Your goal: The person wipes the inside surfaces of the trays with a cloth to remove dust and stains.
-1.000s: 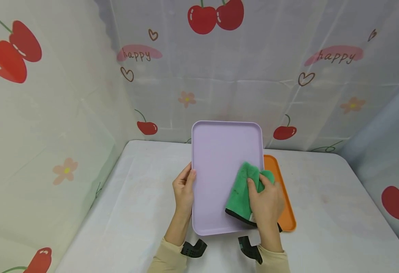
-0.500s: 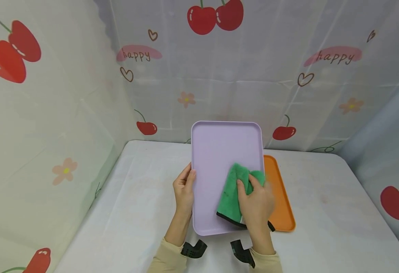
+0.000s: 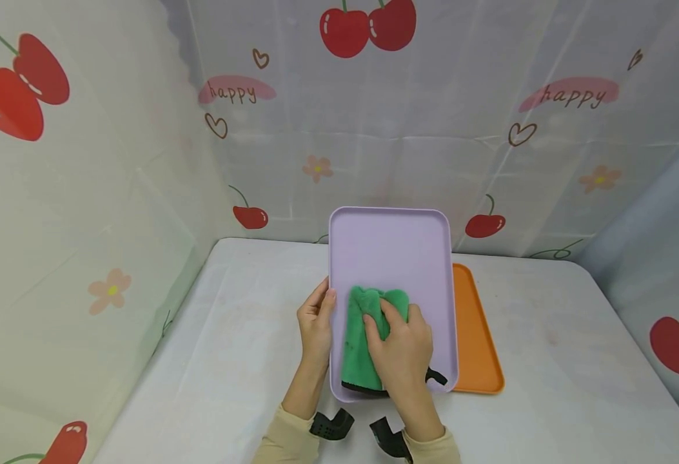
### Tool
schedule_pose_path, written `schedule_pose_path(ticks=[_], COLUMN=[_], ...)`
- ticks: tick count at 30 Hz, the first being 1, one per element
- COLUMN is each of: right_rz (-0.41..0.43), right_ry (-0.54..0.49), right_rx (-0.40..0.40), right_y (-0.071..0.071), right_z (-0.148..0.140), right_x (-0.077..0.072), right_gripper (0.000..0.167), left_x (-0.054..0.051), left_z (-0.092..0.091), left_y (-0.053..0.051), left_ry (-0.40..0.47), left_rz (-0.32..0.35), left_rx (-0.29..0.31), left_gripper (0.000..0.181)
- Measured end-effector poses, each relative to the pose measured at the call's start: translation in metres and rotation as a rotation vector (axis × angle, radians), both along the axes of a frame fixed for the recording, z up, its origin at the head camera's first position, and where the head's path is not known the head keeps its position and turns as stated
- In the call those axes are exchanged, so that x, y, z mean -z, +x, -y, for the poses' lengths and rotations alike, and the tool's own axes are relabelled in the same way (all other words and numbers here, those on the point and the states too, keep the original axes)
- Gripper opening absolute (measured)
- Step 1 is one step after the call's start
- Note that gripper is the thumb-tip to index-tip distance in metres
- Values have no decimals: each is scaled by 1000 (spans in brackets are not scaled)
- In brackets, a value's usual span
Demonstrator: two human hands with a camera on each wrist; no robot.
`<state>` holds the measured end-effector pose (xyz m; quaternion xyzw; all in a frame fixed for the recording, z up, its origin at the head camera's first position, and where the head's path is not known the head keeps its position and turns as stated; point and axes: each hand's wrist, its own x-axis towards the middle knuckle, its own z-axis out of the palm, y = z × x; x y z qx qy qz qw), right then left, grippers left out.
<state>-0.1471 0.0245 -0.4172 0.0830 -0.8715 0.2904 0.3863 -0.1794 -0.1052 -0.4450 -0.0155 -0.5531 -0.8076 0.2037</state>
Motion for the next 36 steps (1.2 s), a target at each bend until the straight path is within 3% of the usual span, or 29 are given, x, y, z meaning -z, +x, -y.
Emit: schedule_pose_path(ticks=[6, 12, 25, 36], right_rz=[-53, -88, -103, -34], right_ry=[103, 147, 149, 143], right_rx=[-86, -127, -147, -128], right_y=[3, 4, 3, 3], right_z=[9, 13, 10, -8], right_x=[1, 2, 3, 3], right_gripper=[30, 31, 32, 33], left_x=[0, -1, -2, -1], left_z=[-1, 0, 1, 1], left_y=[1, 1, 1, 0], left_ry=[32, 40, 46, 5], left_rz=[-12, 2, 10, 26], left_rx=[38, 28, 28, 9], left_gripper=[38, 38, 39, 38])
